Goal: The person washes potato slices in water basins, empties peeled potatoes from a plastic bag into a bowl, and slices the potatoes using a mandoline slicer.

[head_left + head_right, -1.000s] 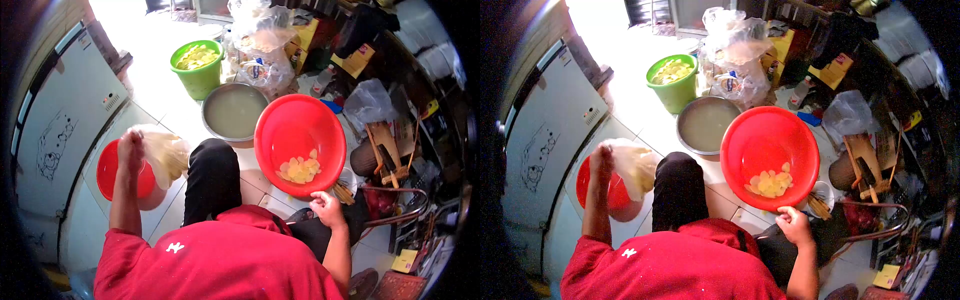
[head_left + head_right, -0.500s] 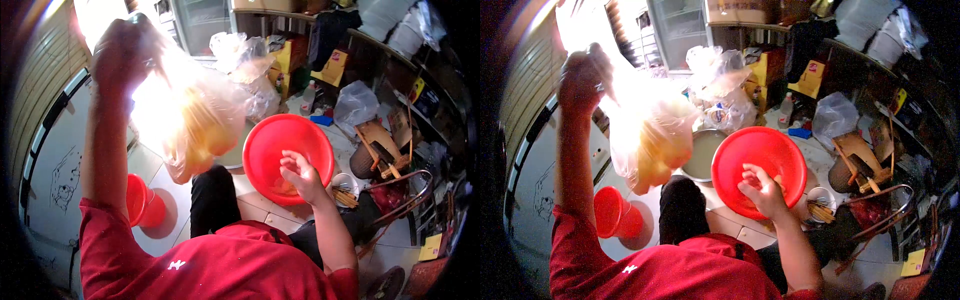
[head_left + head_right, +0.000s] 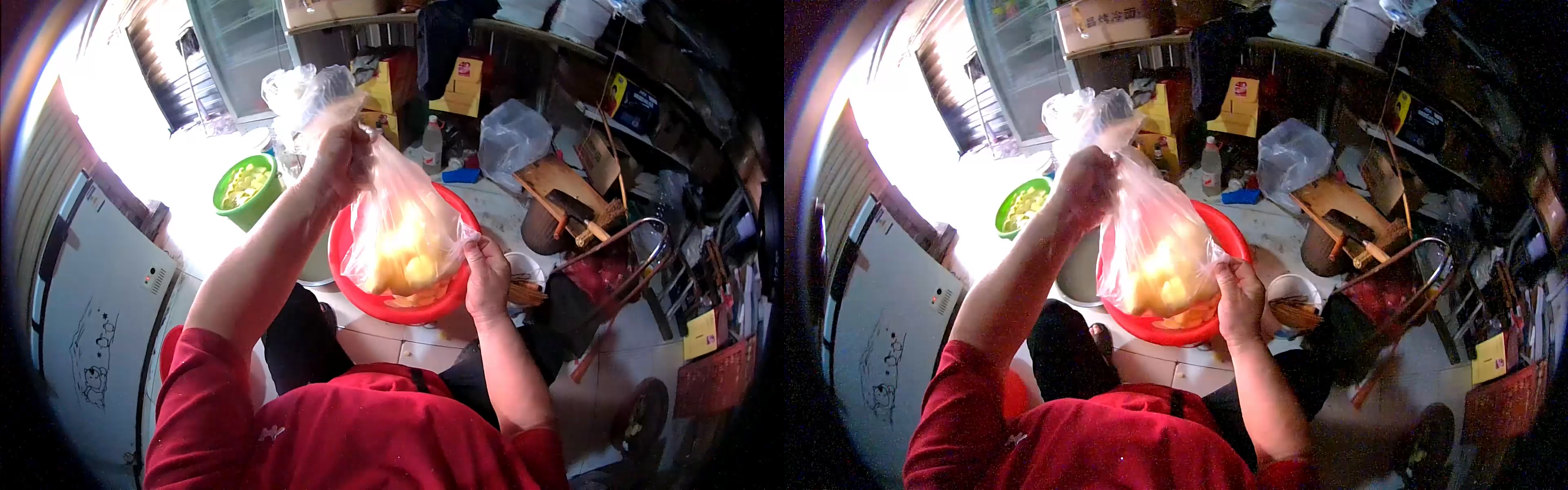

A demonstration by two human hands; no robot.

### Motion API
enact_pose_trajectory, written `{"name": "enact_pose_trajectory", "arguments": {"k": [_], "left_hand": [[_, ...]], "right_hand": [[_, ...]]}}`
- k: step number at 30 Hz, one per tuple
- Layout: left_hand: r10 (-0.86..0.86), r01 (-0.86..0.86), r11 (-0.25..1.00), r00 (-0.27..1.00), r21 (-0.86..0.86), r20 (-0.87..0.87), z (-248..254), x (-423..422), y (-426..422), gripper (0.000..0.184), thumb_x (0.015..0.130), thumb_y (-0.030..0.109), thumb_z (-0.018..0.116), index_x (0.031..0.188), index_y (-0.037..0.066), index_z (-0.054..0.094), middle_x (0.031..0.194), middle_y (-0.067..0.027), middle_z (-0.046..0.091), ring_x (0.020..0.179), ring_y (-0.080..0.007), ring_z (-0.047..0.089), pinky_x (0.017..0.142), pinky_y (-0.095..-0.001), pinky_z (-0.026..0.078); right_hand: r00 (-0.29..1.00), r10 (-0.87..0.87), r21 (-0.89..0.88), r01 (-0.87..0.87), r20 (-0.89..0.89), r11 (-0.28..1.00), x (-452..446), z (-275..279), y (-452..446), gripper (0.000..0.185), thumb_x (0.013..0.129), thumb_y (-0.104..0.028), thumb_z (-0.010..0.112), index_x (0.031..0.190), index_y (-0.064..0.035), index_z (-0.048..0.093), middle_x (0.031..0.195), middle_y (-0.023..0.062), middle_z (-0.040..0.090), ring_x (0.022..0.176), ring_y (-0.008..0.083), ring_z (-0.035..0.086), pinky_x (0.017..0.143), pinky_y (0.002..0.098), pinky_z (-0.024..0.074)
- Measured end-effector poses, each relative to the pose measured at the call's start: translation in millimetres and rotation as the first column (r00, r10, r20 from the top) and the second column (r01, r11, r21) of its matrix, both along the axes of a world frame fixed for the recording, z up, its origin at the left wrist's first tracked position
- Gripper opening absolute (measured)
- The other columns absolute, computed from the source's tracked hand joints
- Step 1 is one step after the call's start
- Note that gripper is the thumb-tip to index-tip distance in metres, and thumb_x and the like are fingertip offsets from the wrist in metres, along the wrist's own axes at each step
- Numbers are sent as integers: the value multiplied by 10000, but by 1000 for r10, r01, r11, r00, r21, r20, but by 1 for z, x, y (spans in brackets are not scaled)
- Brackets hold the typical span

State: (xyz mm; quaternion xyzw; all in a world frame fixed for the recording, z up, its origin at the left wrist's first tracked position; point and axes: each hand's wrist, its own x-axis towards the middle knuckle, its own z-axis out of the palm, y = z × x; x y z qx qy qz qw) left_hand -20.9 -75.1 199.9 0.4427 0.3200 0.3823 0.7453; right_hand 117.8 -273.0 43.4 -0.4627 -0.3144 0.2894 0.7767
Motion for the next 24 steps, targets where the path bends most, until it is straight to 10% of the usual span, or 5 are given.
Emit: {"name": "enact_pose_trajectory", "arguments": {"k": [13,15,16,21,24], "left_hand": [[108,-17,989,769,149,-630,-150,-14,59,201,798,208,555,660,70,604,560,-12,496,452,-152,464,419,-329,357],[357,545,242,719,803,-596,-243,-34,121,196,795,208,598,709,36,631,603,-50,572,545,-170,562,502,-329,443],[-16,278,923,720,267,-693,-205,-28,87,212,797,235,648,826,27,678,726,-102,661,676,-188,636,625,-317,502],[120,344,865,565,365,-816,-154,-19,45,427,850,263,670,1202,31,606,1054,-90,669,934,-167,624,826,-295,492],[-121,387,745,880,544,-460,-105,-17,25,705,769,345,754,1346,45,481,1299,-148,525,1208,-240,487,1014,-342,381]], "right_hand": [[993,-64,85,73,-95,994,32,20,57,165,924,-165,617,961,-6,642,896,8,640,834,85,552,797,227,435],[997,-72,112,72,0,991,32,26,67,149,921,-157,621,940,-11,642,877,-4,630,821,81,545,788,222,431],[997,-66,149,61,27,987,29,35,70,143,918,-157,626,931,-16,644,866,-12,626,816,75,541,779,216,430],[984,-98,151,75,148,986,19,66,84,138,909,-160,638,918,-23,646,833,-22,622,773,68,543,723,210,438],[993,-54,157,38,104,987,15,82,88,133,897,-156,643,900,-23,654,821,-19,629,756,72,554,708,216,449]]}}
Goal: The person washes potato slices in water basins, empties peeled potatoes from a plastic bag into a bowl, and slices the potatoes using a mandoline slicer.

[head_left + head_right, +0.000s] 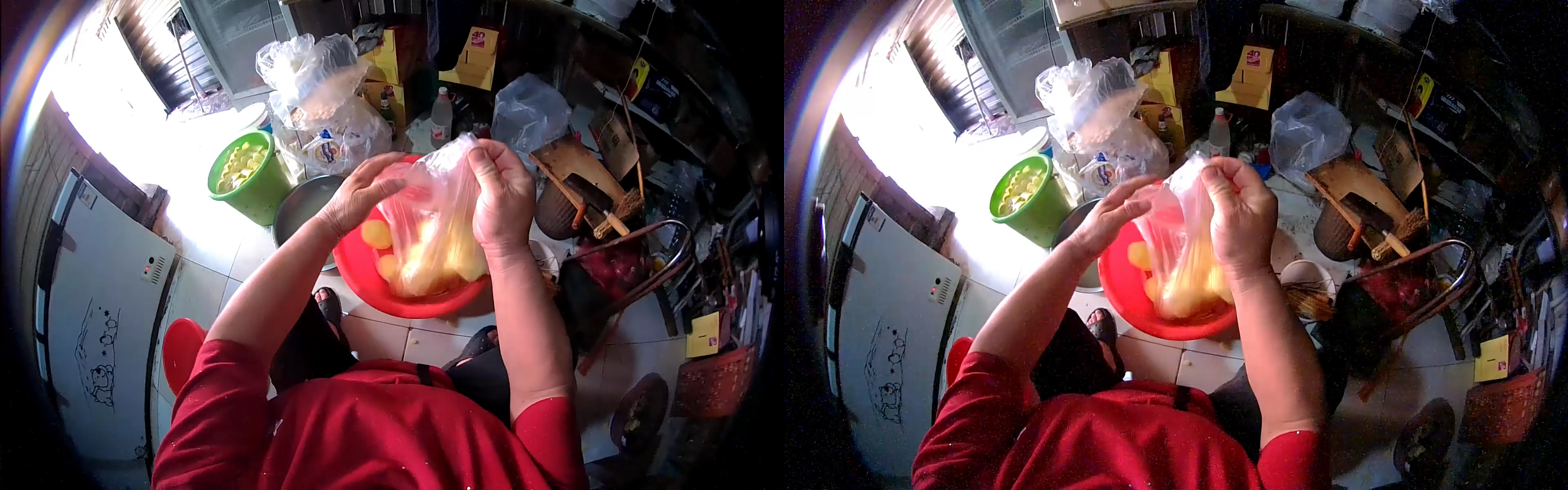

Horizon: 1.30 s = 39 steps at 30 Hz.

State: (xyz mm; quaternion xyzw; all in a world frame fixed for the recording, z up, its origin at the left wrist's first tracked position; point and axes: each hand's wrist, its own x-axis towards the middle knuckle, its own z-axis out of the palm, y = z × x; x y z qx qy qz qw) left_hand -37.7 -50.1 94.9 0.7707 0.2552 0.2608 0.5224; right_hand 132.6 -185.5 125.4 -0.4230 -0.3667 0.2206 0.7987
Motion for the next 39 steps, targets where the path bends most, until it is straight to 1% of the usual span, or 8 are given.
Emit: {"name": "enact_pose_trajectory", "arguments": {"k": [3,5,8,13,16,18,21,39], "left_hand": [[-157,154,935,987,319,-16,32,8,-32,856,709,417,802,1383,59,414,1348,-169,474,1266,-287,433,1047,-379,353],[-81,116,749,993,652,-84,33,21,-47,570,739,367,779,1186,83,567,1112,-159,599,1100,-312,554,952,-411,427],[82,-62,860,997,507,-17,24,30,-49,276,838,272,684,1041,91,640,839,-139,680,819,-281,673,780,-390,518],[148,-161,977,983,136,104,10,27,-37,187,859,157,688,988,34,630,807,-25,649,793,-92,587,743,-285,487],[130,-146,982,982,120,134,15,27,-37,183,861,153,684,982,27,629,816,-29,661,799,-98,602,747,-282,491],[148,-163,980,980,111,131,15,28,-35,174,866,147,678,979,24,631,833,-28,673,804,-105,616,750,-280,495],[122,-146,984,970,99,211,13,29,-34,165,870,134,671,986,24,628,851,-35,683,804,-112,627,751,-280,500],[537,-585,808,780,68,322,29,-13,29,215,914,219,635,977,20,687,892,-38,664,838,-125,573,771,-282,457]], "right_hand": [[999,22,6,-22,31,1000,-13,19,3,134,889,-157,650,889,-23,663,803,-11,638,751,72,563,705,219,457],[986,19,-22,-16,164,1000,-21,26,7,135,872,-154,673,888,-20,674,762,0,646,713,66,573,672,226,472],[968,191,-55,-185,162,981,-18,23,9,134,873,-149,681,901,-19,670,781,-2,645,733,75,582,694,224,477],[935,322,-104,-309,149,945,19,-19,-27,262,862,-204,706,1039,-26,631,957,31,652,872,95,612,788,254,490],[951,282,-408,-208,130,889,40,-99,-43,355,819,-238,736,1076,-27,612,1032,70,657,903,139,634,816,283,495],[899,175,-534,76,403,842,40,-128,-55,346,786,-256,739,1020,-23,637,982,86,682,858,165,648,797,297,498],[907,242,-592,10,345,806,44,-131,-58,272,790,-240,708,940,-18,661,852,75,689,784,165,650,745,295,501],[932,-50,-173,119,360,978,28,-8,8,216,813,-215,733,847,-9,679,729,30,669,655,84,584,628,251,482]]}}
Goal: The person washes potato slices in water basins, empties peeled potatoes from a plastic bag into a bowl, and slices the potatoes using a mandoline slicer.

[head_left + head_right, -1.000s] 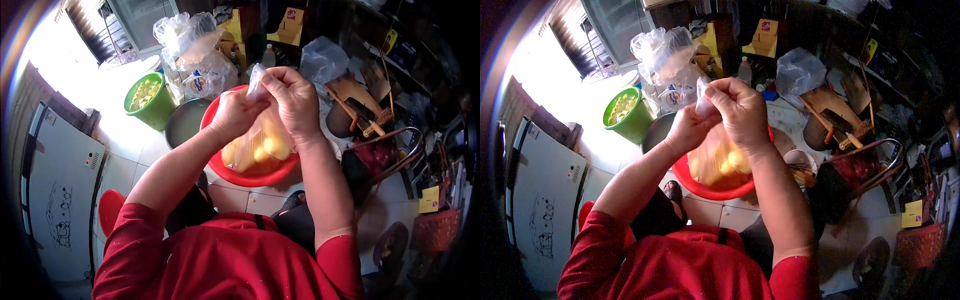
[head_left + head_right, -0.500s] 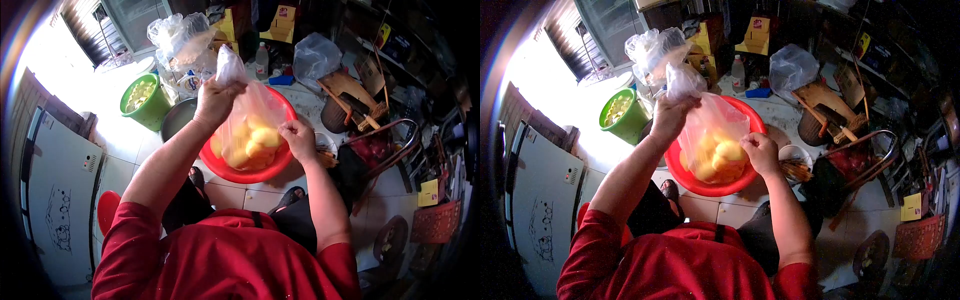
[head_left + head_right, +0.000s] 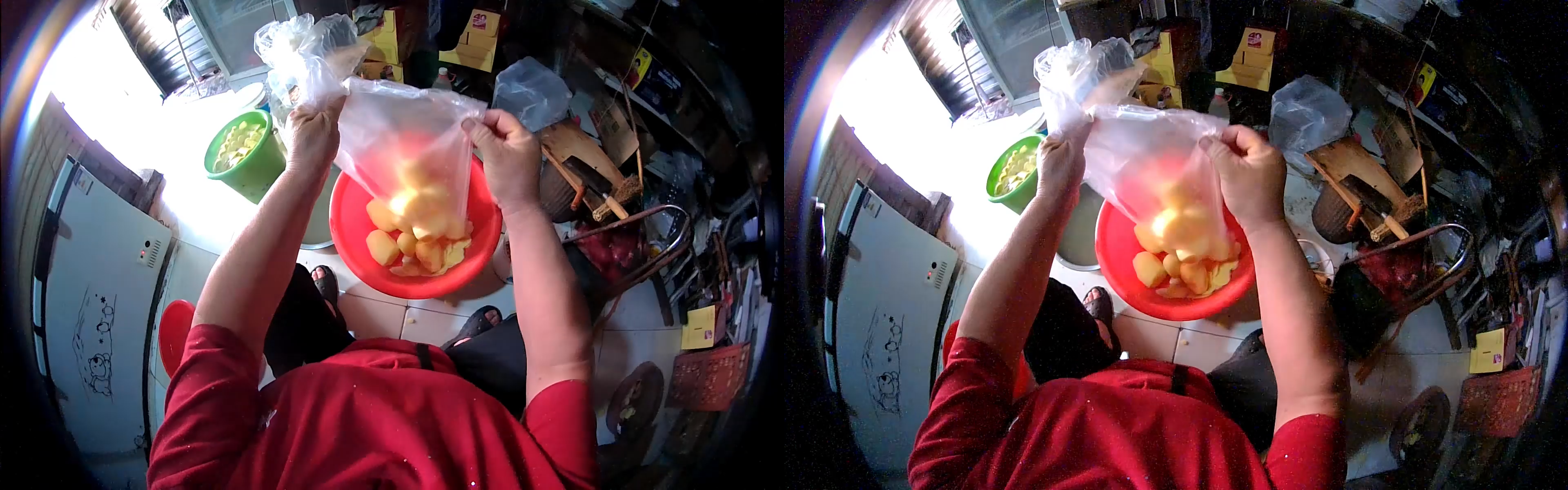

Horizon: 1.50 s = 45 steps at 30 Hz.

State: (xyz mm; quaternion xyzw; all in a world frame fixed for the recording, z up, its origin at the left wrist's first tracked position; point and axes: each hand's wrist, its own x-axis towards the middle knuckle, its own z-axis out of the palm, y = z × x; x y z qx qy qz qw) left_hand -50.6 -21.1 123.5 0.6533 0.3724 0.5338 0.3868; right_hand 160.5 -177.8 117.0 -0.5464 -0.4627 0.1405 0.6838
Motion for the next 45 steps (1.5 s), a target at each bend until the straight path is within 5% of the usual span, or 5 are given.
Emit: {"name": "enact_pose_trajectory", "arguments": {"k": [21,24,31,38,45], "left_hand": [[-587,691,696,704,-196,399,13,4,-112,253,903,109,600,1122,-16,625,1025,-72,664,931,-166,632,847,-283,489],[-456,566,793,796,224,-397,25,-3,-122,391,813,79,702,1187,34,600,1102,-75,648,1013,-191,622,878,-328,497],[-627,653,668,752,357,-204,63,-23,-158,560,781,4,674,1297,-22,458,1255,-166,539,1116,-220,566,936,-370,461],[-931,950,89,-28,300,364,74,-33,-235,403,943,279,482,631,30,536,561,-110,573,559,-251,614,517,-367,522],[-681,933,-247,-360,264,638,87,9,-255,223,940,152,503,846,-40,564,594,-113,573,497,-215,567,452,-339,451]], "right_hand": [[792,537,119,-527,-289,841,-63,-15,-7,402,781,-94,750,1136,-19,578,1052,90,657,966,172,627,863,309,505],[926,368,15,-368,-78,930,-47,-24,-26,304,814,-132,727,1081,-26,625,935,62,686,862,128,638,787,294,518],[810,-342,66,355,476,932,43,29,-91,281,945,-249,543,1034,-3,645,920,111,692,838,200,655,736,340,519],[766,-203,289,453,-610,843,172,-10,-145,315,849,-11,632,1155,-48,567,960,81,648,888,198,632,786,365,531],[340,-253,15,622,-906,783,218,-132,-205,192,887,-27,564,1075,-9,596,1004,101,648,917,220,630,821,369,537]]}}
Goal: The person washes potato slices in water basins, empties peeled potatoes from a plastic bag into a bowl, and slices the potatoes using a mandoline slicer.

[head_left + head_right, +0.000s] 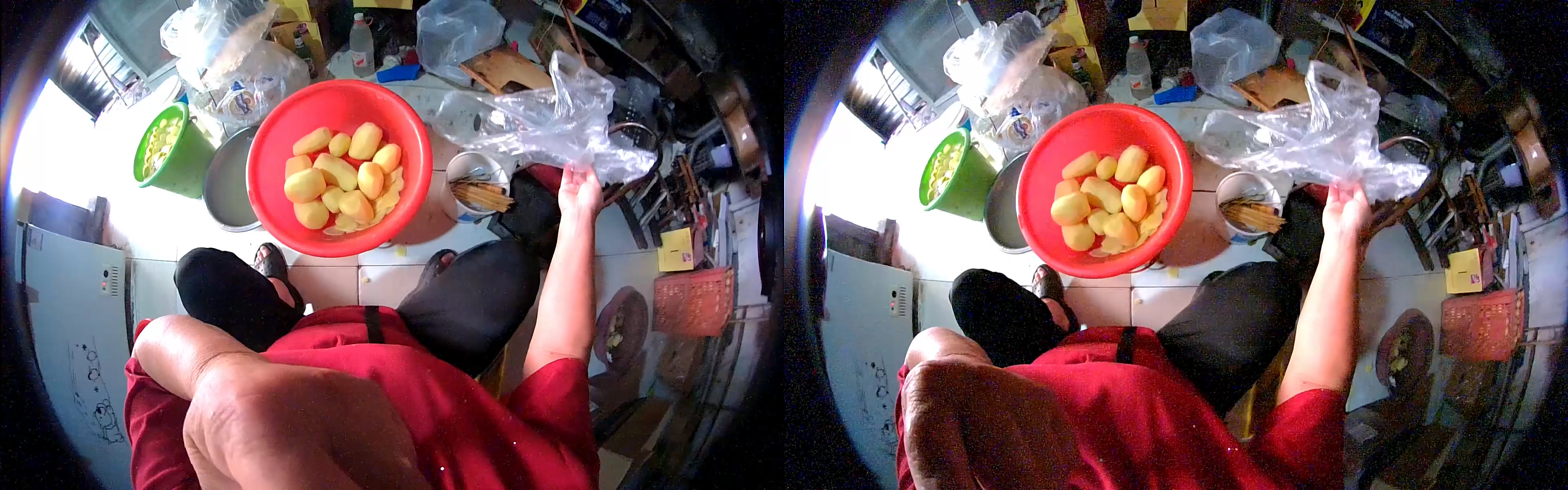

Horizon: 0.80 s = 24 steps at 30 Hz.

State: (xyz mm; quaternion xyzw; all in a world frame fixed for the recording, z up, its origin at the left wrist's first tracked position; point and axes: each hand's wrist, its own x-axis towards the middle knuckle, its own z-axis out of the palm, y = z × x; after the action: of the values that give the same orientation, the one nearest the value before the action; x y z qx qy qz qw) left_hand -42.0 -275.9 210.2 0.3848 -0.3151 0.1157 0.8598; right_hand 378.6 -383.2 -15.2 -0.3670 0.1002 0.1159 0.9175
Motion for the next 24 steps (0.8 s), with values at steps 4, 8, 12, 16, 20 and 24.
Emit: {"name": "enact_pose_trajectory", "arguments": {"k": [4,8,12,16,20,24], "left_hand": [[-154,149,982,987,-114,-38,1,19,-5,176,937,68,517,989,-87,582,615,-115,574,456,-191,536,410,-320,403],[-243,229,954,969,-194,-53,1,30,-9,240,934,-16,531,1132,-134,601,637,-117,574,414,-167,505,367,-301,356],[-247,230,951,967,-205,-64,-7,44,-10,242,936,-12,530,1128,-143,596,618,-115,561,403,-171,498,362,-304,349],[-257,254,946,966,-201,13,-14,53,-12,247,939,-2,528,1130,-146,592,606,-118,554,397,-177,497,357,-307,341],[-227,252,946,964,-202,137,-19,59,-16,254,942,8,526,1131,-149,587,594,-121,546,390,-183,495,352,-311,332],[62,95,966,819,-241,571,-28,66,-28,258,944,17,523,1133,-149,585,583,-123,539,385,-190,494,346,-314,324]], "right_hand": [[996,-85,109,87,-25,990,2,-69,-45,185,905,-52,544,1070,9,600,1022,115,648,951,242,623,849,375,530],[975,-186,197,159,125,967,-22,-113,-86,251,972,-148,469,1143,2,576,1153,128,616,1066,256,587,920,381,494],[938,-204,-391,305,279,868,-66,-120,-125,282,982,-133,411,1193,-1,543,1194,120,583,1087,257,569,921,382,485],[972,-219,82,212,90,974,-72,-174,-201,231,949,-145,513,1108,2,594,953,105,643,874,222,617,800,304,527],[924,-98,-240,197,370,951,-118,-198,-245,310,926,-322,516,1052,-46,579,973,105,616,837,252,595,678,368,523],[995,-32,-565,79,93,821,-183,-247,-298,306,923,-337,524,1015,-50,582,923,108,611,787,247,587,640,365,506]]}}
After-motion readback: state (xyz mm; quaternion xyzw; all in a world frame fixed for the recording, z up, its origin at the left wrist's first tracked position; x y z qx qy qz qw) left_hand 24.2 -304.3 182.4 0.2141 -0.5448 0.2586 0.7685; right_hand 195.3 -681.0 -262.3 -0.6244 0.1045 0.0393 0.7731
